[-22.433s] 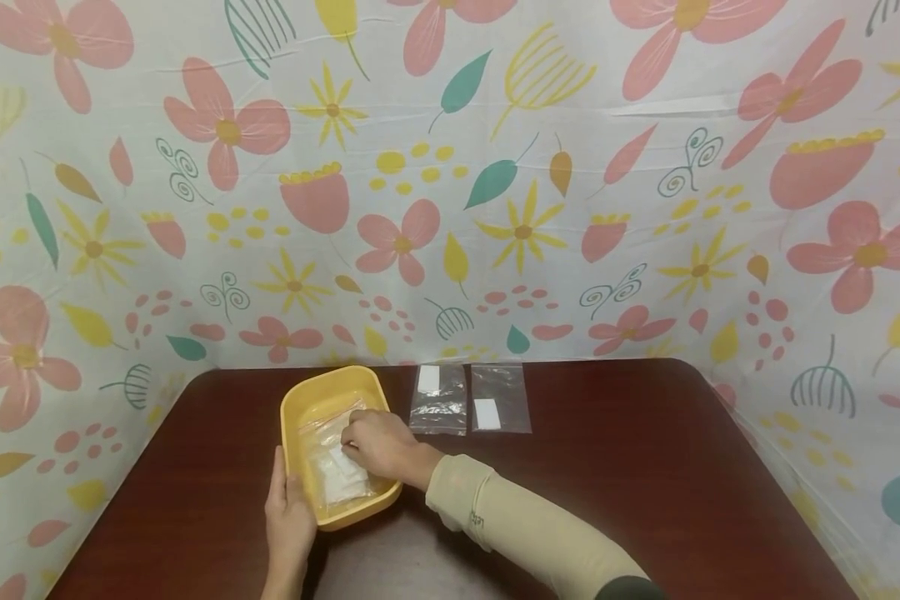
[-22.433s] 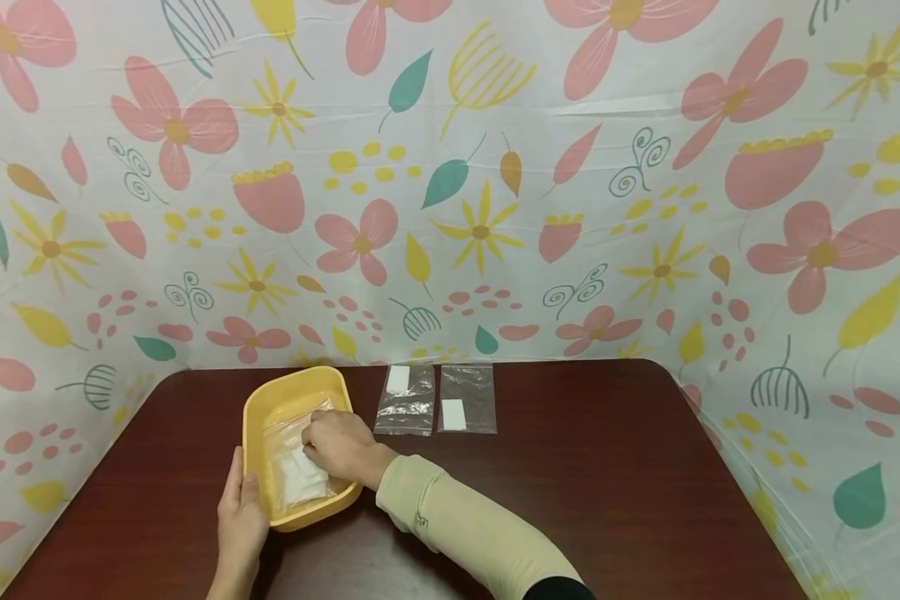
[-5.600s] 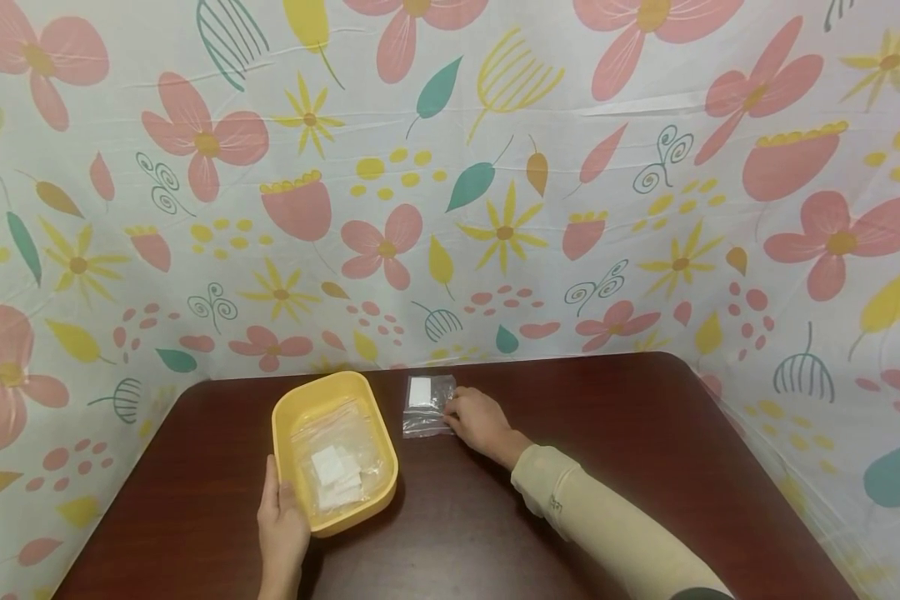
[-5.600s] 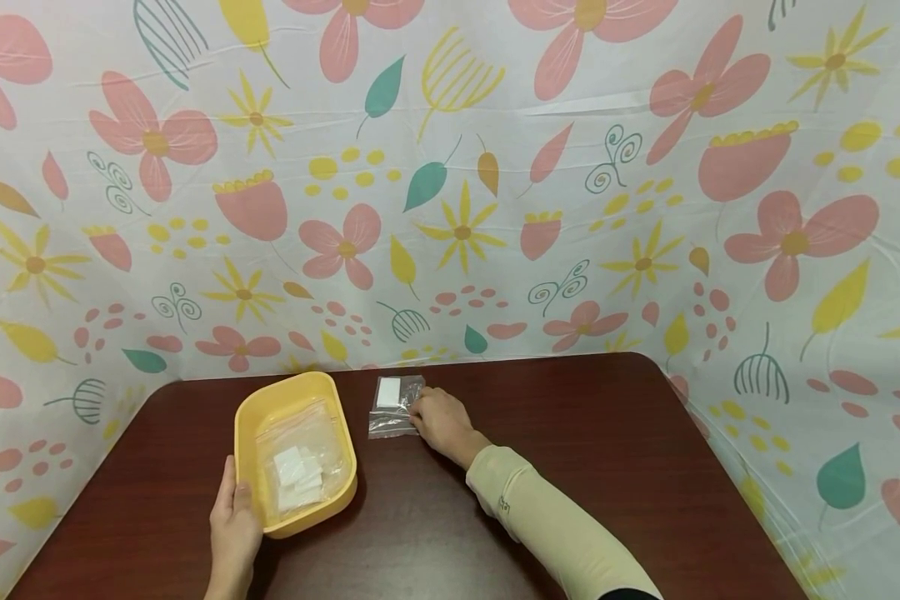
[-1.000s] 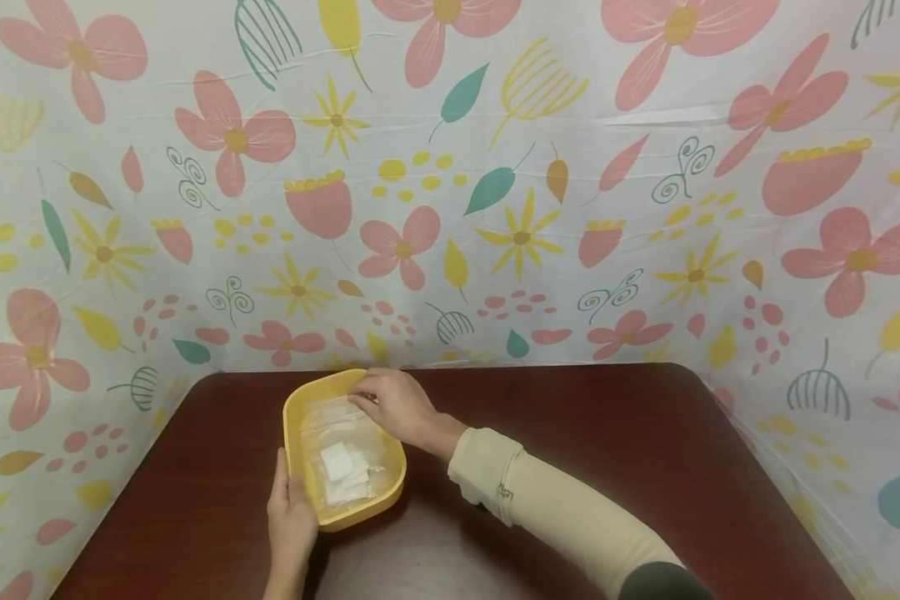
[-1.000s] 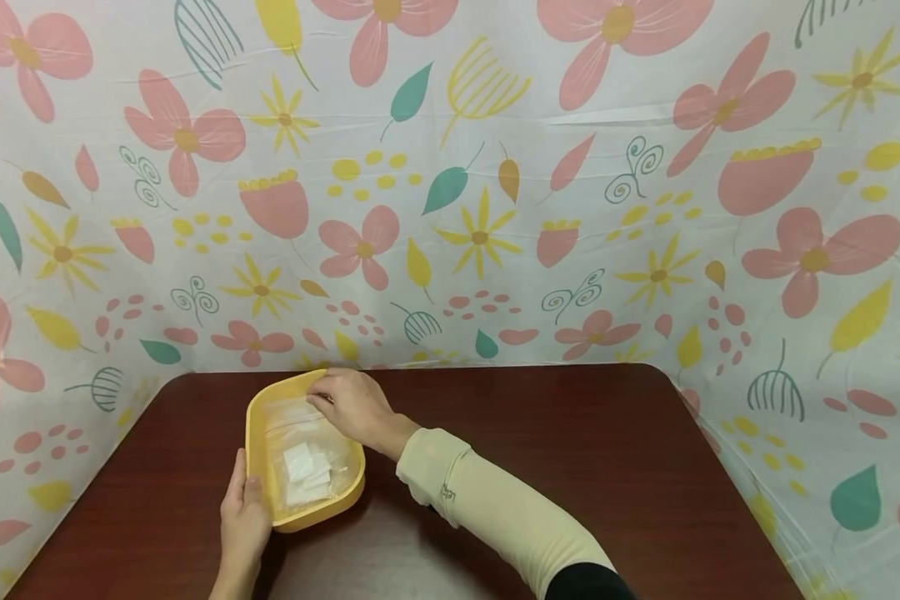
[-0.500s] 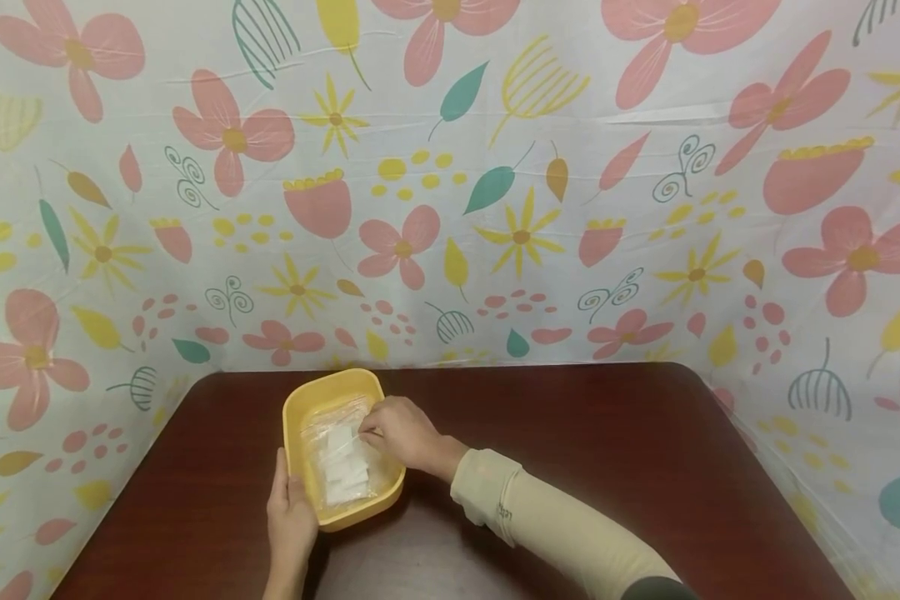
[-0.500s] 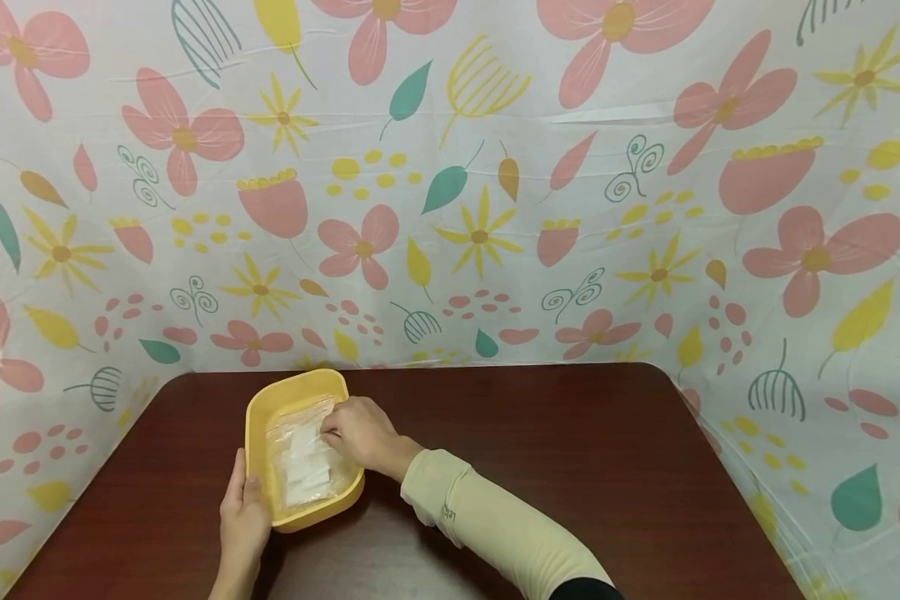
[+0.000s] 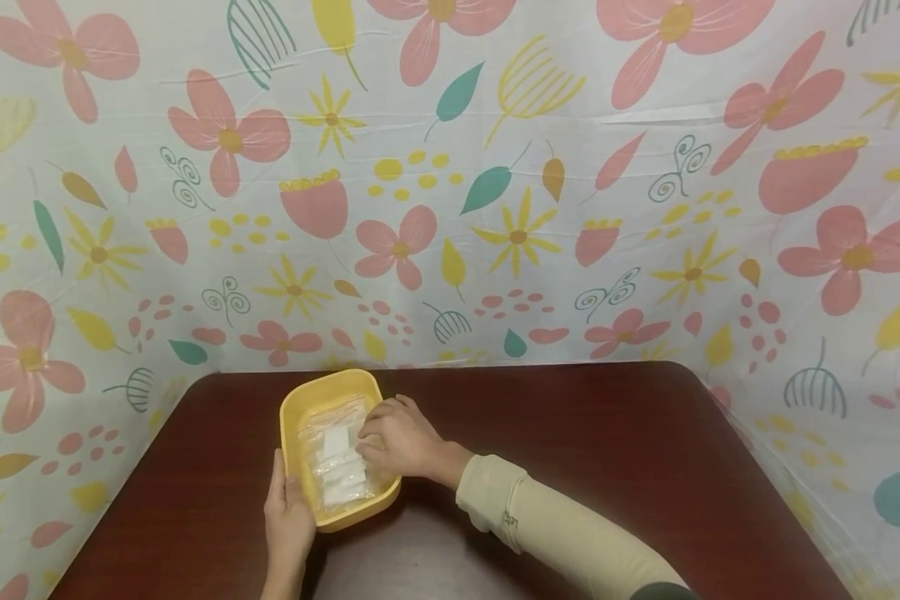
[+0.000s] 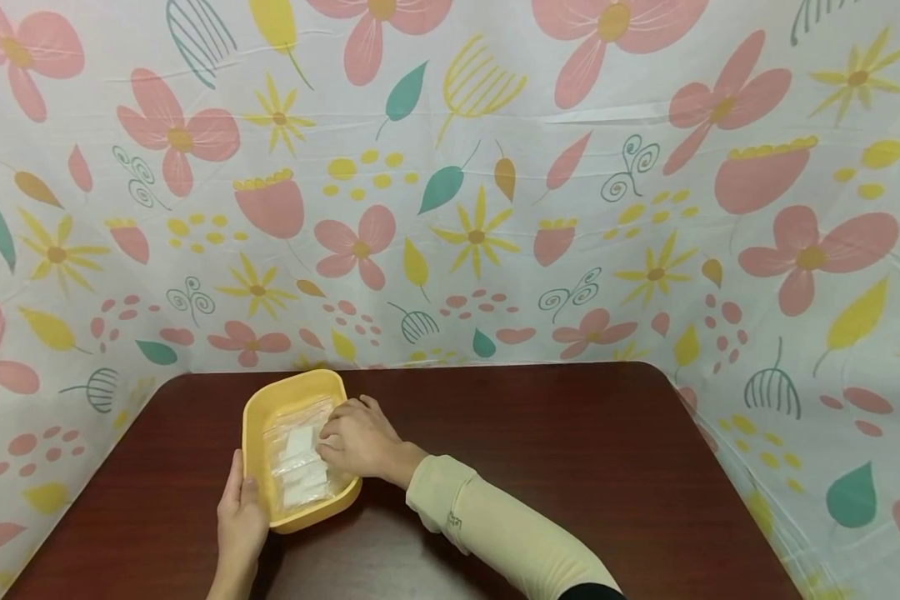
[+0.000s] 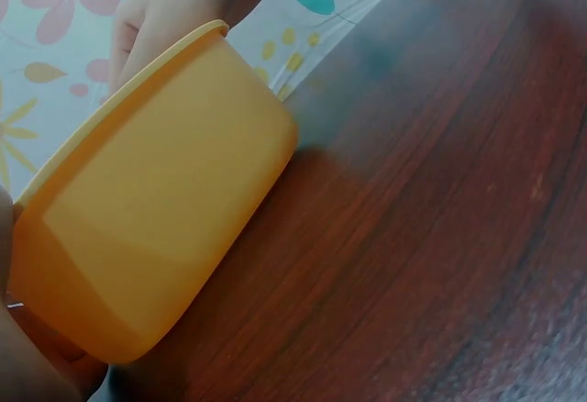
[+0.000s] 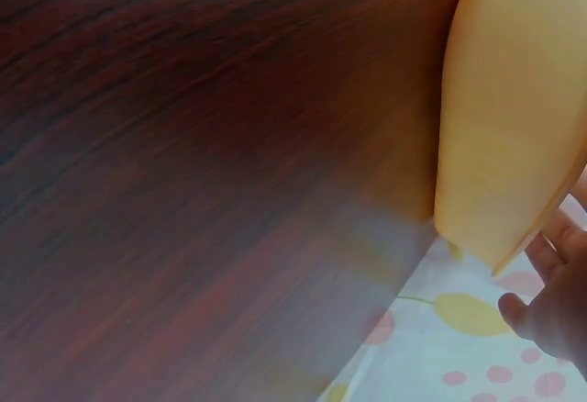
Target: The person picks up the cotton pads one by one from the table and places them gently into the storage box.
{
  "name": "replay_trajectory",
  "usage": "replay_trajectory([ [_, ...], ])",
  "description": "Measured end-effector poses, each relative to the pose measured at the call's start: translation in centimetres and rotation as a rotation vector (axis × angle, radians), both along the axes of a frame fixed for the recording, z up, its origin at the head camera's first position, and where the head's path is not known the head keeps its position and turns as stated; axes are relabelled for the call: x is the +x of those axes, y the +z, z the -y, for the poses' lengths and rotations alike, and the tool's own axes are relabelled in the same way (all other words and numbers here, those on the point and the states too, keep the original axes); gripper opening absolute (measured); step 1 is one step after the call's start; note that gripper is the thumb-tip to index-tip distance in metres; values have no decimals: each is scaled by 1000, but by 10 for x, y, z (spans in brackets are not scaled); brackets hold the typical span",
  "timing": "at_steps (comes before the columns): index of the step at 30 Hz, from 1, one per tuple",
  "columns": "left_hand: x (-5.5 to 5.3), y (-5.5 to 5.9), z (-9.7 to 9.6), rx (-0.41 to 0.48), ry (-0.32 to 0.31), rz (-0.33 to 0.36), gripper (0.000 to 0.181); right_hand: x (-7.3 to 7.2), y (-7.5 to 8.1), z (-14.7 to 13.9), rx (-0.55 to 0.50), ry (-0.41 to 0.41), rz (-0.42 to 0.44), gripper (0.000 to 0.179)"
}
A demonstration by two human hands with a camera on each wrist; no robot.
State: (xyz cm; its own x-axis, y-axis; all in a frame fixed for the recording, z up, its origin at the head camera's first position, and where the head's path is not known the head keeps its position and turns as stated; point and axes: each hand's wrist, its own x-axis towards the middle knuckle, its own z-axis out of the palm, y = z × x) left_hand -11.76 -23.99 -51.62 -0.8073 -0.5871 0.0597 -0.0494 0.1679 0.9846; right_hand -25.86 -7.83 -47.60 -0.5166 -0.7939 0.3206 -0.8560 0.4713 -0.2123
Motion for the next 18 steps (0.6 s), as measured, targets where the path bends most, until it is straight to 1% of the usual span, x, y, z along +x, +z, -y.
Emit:
replay_trajectory([
  [5, 0, 0, 1, -8, 0, 3, 54, 1, 0, -1, -7, 13, -18, 22],
  [12, -1, -2, 1, -1, -6, -8, 54, 2, 1, 0, -54, 39, -30, 21],
  [18, 0, 0, 1, 6, -11, -18, 54, 2, 1, -2, -52, 29, -17, 24],
])
